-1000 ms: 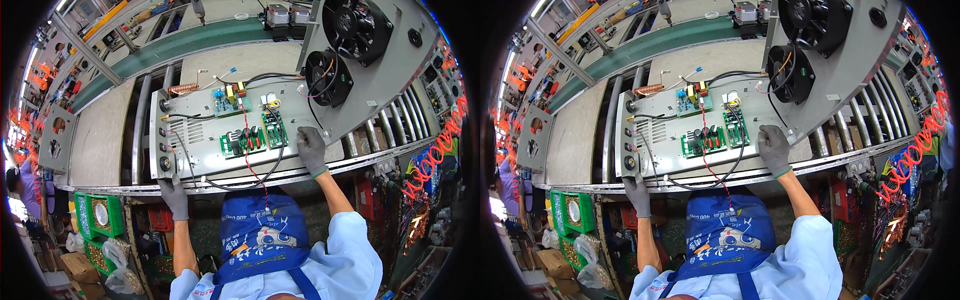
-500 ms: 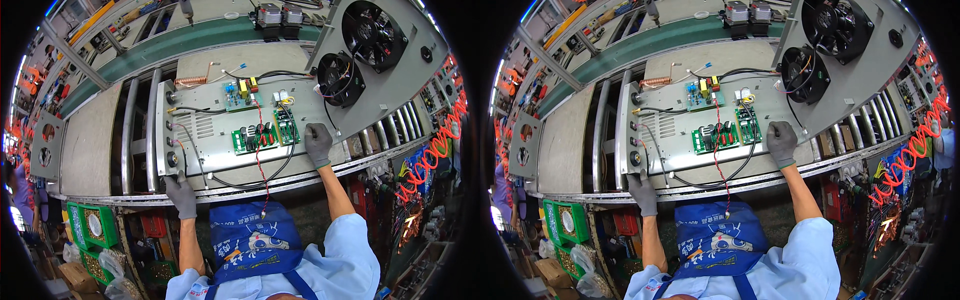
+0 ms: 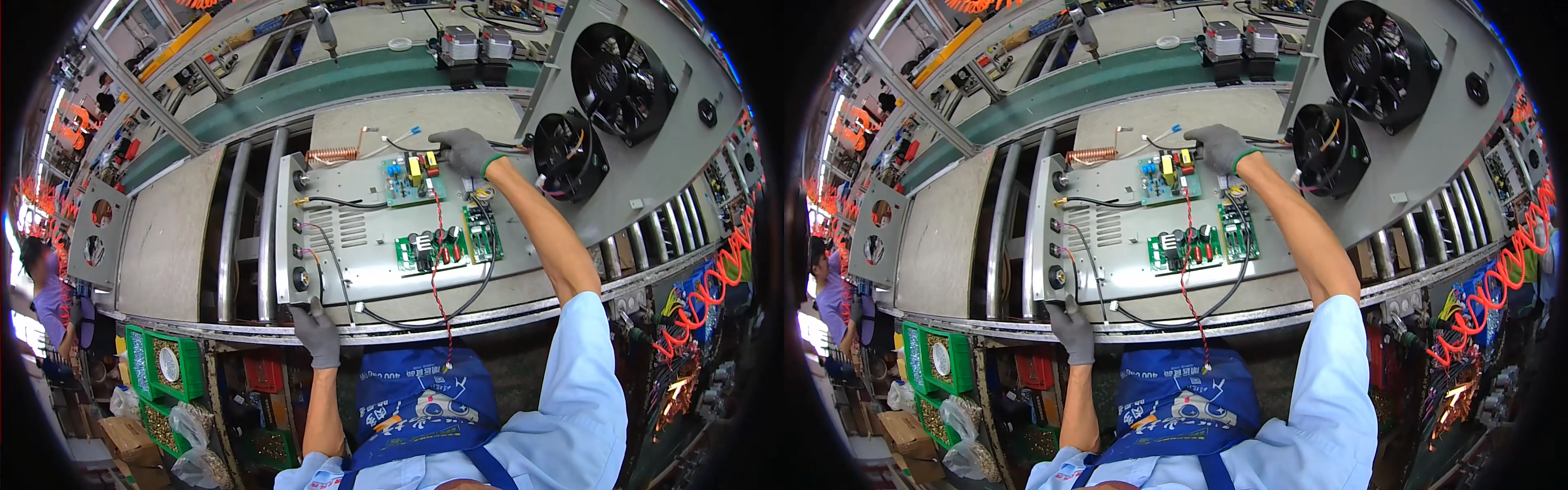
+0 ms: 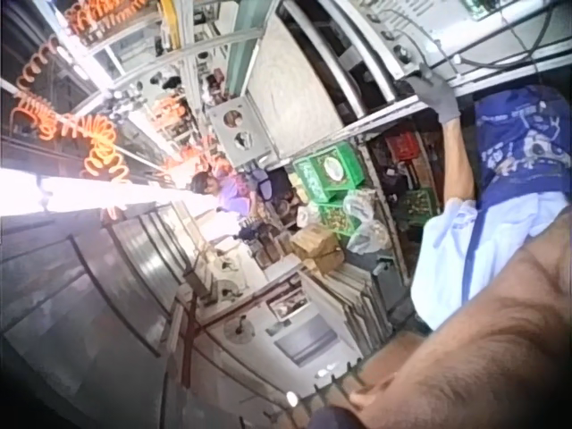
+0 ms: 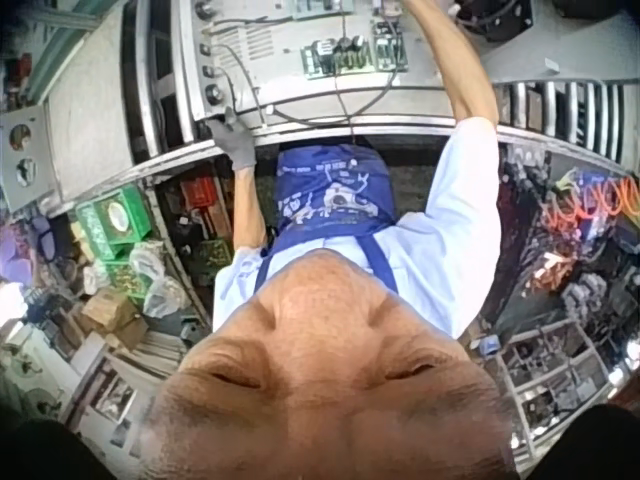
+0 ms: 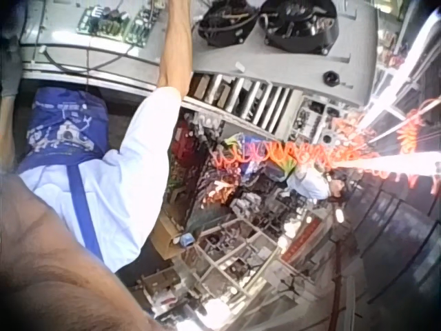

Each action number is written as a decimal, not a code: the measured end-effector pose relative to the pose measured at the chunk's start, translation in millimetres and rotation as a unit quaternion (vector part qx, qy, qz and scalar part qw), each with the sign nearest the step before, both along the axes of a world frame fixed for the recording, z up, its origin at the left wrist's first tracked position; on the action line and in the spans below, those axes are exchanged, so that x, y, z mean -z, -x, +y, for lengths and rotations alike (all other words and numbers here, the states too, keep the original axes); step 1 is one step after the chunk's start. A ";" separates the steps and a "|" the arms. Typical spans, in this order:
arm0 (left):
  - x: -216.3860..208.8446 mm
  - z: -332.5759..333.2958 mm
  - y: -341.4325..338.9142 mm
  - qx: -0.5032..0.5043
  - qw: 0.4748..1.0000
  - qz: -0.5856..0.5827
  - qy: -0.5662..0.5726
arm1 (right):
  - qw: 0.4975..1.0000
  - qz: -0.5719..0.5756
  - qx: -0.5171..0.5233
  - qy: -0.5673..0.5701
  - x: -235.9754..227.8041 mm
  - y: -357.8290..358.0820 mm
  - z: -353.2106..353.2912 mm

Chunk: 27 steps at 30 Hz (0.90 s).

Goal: Assembling and wiring electronic components into an inverter unit housing on an assembly line.

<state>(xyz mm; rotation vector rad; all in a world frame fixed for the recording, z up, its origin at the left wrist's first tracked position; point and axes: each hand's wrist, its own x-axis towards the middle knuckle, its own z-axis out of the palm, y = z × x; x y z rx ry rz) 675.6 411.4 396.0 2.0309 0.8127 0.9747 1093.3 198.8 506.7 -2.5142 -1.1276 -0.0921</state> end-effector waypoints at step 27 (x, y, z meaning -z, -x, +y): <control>-7.3 -8.7 -0.9 0.029 0.997 -0.055 0.051 | 0.994 0.038 -0.011 0.105 14.7 -67.1 37.2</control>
